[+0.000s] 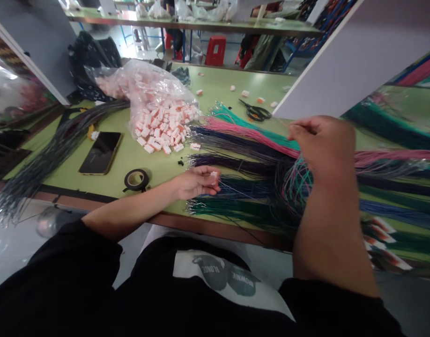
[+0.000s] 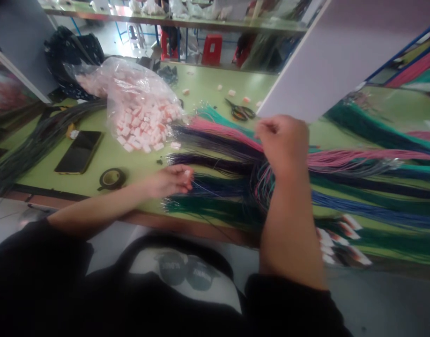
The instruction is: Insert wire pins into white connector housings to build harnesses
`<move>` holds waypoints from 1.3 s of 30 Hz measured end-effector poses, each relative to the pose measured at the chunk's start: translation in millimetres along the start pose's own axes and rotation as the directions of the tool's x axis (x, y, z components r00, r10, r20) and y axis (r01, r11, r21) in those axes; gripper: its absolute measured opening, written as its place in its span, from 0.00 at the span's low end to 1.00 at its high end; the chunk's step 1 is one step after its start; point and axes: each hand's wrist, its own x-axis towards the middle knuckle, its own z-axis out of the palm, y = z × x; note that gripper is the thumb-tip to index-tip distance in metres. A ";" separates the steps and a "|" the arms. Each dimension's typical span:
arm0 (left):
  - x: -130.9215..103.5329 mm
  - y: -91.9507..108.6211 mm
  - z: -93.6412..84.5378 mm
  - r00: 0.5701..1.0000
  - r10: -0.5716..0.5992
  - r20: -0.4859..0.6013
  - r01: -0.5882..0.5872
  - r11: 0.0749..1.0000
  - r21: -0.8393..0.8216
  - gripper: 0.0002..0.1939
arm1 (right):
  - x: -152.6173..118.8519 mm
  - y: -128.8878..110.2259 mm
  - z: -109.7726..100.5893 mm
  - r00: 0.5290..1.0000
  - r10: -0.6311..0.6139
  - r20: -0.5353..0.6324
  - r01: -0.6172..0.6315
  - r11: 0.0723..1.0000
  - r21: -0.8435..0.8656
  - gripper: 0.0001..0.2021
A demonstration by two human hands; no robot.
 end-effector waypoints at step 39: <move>-6.0 -3.4 5.4 0.995 0.064 -0.074 -0.060 0.996 0.066 0.09 | -48.9 -27.1 43.6 0.750 -0.473 0.463 0.414 0.881 0.230 0.05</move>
